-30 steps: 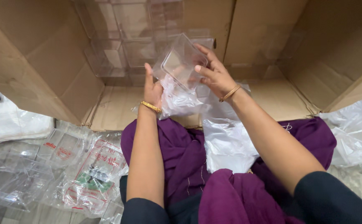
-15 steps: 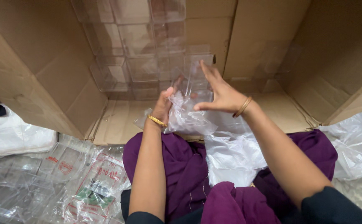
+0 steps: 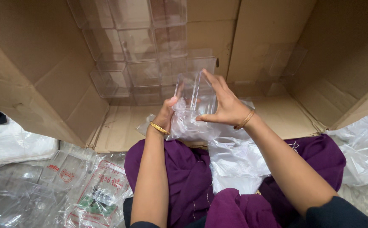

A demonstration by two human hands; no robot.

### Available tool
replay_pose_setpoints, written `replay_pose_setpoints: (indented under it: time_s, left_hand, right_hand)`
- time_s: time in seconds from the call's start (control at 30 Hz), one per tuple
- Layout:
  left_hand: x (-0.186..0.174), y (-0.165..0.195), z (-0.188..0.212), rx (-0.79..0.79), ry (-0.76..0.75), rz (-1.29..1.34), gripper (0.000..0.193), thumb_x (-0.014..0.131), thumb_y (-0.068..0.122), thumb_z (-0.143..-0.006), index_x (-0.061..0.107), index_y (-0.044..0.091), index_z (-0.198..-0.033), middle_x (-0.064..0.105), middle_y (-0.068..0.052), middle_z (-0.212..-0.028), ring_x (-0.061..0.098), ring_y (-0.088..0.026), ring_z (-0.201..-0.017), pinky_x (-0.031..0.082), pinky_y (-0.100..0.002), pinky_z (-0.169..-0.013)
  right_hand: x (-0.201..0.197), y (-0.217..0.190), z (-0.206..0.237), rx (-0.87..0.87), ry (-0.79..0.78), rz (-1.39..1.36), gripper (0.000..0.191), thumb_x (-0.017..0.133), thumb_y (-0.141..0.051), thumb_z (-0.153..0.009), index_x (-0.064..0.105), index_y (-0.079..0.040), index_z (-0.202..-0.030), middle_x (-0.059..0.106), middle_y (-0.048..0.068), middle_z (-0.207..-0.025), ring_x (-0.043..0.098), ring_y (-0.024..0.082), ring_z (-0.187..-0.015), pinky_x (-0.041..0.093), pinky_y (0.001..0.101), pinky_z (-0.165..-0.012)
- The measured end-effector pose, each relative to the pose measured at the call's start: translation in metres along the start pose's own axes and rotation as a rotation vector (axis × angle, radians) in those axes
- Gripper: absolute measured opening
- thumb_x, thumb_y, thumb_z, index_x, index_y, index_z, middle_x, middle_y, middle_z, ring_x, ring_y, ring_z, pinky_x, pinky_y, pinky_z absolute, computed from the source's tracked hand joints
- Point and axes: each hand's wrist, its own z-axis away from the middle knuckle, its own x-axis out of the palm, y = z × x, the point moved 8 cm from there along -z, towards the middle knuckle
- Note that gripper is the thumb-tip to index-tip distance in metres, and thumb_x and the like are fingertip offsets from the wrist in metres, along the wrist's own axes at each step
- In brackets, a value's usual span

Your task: The person sits on the floor inside a large cardboard box and unpacks clear plastic boxes from plastic bags. They pull each bagged item from a pile, open the bag by hand, remove the plastic box, and stack the boxes inside the box.

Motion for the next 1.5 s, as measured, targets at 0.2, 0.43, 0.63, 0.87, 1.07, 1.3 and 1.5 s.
replay_pose_setpoints:
  time_s: [0.2, 0.43, 0.63, 0.87, 1.07, 1.3, 1.5]
  left_hand:
    - [0.008, 0.000, 0.006, -0.025, -0.018, 0.016, 0.104, 0.066, 0.062, -0.084, 0.010, 0.033, -0.167, 0.055, -0.021, -0.145, 0.065, -0.032, -0.119, 0.054, -0.048, -0.101]
    - [-0.010, -0.028, -0.006, -0.185, 0.056, 0.017, 0.096, 0.065, 0.062, -0.089, 0.028, 0.014, -0.164, 0.056, -0.020, -0.148, 0.064, -0.031, -0.124, 0.053, -0.047, -0.104]
    - [-0.076, 0.000, -0.018, 0.141, 0.426, -0.551, 0.067, 0.066, 0.048, -0.093, 0.055, 0.012, -0.148, 0.065, -0.012, -0.139, 0.063, -0.025, -0.125, 0.050, -0.042, -0.107]
    - [-0.094, 0.001, -0.025, 0.113, 0.595, -1.339, 0.066, 0.082, 0.035, -0.084, 0.061, 0.009, -0.141, 0.071, -0.016, -0.126, 0.065, -0.032, -0.120, 0.050, -0.041, -0.103]
    - [-0.095, -0.009, -0.039, 0.071, 0.592, -1.326, 0.078, 0.079, 0.036, -0.079, 0.051, 0.015, -0.148, 0.069, -0.015, -0.123, 0.066, -0.034, -0.114, 0.052, -0.042, -0.097]
    - [-0.097, -0.016, -0.051, 0.081, 0.532, -1.382, 0.066, 0.076, 0.038, -0.083, 0.055, 0.016, -0.142, 0.067, -0.014, -0.128, 0.066, -0.033, -0.113, 0.052, -0.042, -0.096]
    - [-0.099, -0.018, -0.057, 0.128, 0.486, -1.380, 0.066, 0.077, 0.037, -0.084, 0.056, 0.013, -0.141, 0.069, -0.017, -0.123, 0.065, -0.035, -0.115, 0.051, -0.043, -0.098]
  right_hand:
    - [-0.001, 0.000, 0.002, -0.011, 0.010, 0.018, 0.130, 0.094, -0.044, -0.066, 0.016, -0.009, -0.164, 0.034, 0.026, -0.155, 0.037, 0.044, -0.147, 0.036, 0.0495, -0.121]
    - [0.008, 0.018, 0.012, 0.086, 0.101, 0.030, 0.134, 0.093, -0.043, -0.064, 0.011, -0.009, -0.164, 0.033, 0.029, -0.155, 0.037, 0.045, -0.146, 0.034, 0.0506, -0.121]
    - [-0.004, 0.056, 0.014, 0.253, 0.332, 0.074, 0.131, 0.092, -0.047, -0.071, 0.010, -0.005, -0.165, 0.024, 0.033, -0.164, 0.026, 0.053, -0.149, 0.032, 0.0533, -0.119]
    - [0.016, 0.107, -0.014, 0.550, 0.652, 0.191, 0.128, 0.091, -0.059, -0.065, 0.020, -0.005, -0.157, 0.031, 0.034, -0.148, 0.041, 0.053, -0.134, 0.040, 0.0552, -0.111]
    - [0.034, 0.161, -0.017, 0.293, 0.536, 0.185, 0.084, 0.074, -0.037, -0.093, 0.032, -0.007, -0.159, 0.043, 0.027, -0.154, 0.049, 0.050, -0.136, 0.042, 0.0523, -0.112]
    - [0.005, 0.287, 0.053, 0.496, 0.020, 0.786, 0.077, 0.080, -0.023, -0.068, 0.058, -0.008, -0.140, 0.050, 0.020, -0.148, 0.050, 0.047, -0.132, 0.042, 0.0552, -0.101]
    - [-0.021, 0.282, 0.136, 0.472, 0.164, 0.569, 0.019, 0.063, -0.015, -0.093, 0.076, -0.010, -0.106, 0.073, 0.017, -0.112, 0.069, 0.037, -0.103, 0.051, 0.0471, -0.100]
